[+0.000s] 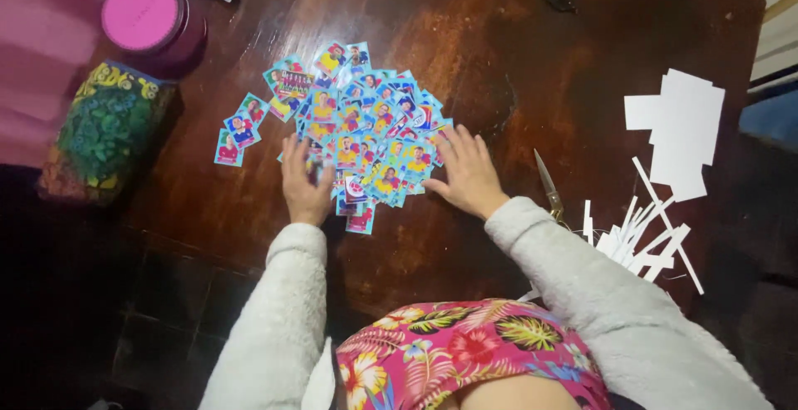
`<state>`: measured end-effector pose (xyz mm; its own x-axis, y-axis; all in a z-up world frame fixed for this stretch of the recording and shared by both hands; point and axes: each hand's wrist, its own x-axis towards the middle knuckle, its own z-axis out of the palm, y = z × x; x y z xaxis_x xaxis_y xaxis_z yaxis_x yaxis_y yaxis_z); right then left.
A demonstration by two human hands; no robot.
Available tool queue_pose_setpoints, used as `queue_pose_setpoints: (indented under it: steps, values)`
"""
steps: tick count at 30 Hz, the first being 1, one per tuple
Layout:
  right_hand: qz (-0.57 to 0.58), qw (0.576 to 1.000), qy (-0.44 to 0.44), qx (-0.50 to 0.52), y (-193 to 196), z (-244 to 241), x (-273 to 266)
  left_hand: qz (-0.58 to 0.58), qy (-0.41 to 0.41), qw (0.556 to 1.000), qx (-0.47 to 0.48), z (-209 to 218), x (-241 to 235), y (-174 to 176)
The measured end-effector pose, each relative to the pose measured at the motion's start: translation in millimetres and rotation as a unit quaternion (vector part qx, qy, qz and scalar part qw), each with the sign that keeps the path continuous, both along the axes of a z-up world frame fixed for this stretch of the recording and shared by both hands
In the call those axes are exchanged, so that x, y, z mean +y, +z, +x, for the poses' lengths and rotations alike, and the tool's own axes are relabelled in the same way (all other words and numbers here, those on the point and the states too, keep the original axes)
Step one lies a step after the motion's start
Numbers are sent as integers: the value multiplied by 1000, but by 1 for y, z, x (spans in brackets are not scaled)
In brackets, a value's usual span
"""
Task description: Cutting sheets of printed sticker cards into individual strips and cards using scissors.
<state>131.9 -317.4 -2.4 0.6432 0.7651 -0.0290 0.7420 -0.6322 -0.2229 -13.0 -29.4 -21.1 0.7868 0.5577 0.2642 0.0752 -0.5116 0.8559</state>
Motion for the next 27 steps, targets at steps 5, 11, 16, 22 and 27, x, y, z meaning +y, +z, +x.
queue_pose_setpoints:
  steps: [5, 11, 16, 22, 27]
  values:
    - [3, 999, -30, 20, 6, -4, -2, -225, 126, 964, -62, -22, 23, -50]
    - [14, 999, -5, 41, 1, -13, 15, -356, 122, 923, -80, -5, 16, -19]
    - [56, 998, -24, 6, 8, 11, 5, -1, -19, 1000, 21, -26, 1, 24]
    - [-15, 989, 147, 26, 12, 2, 30, 255, -202, 935, 142, -11, -4, 9]
    - [-29, 985, 169, 33, 27, 9, 20, 313, -145, 906, 244, -22, 25, 12]
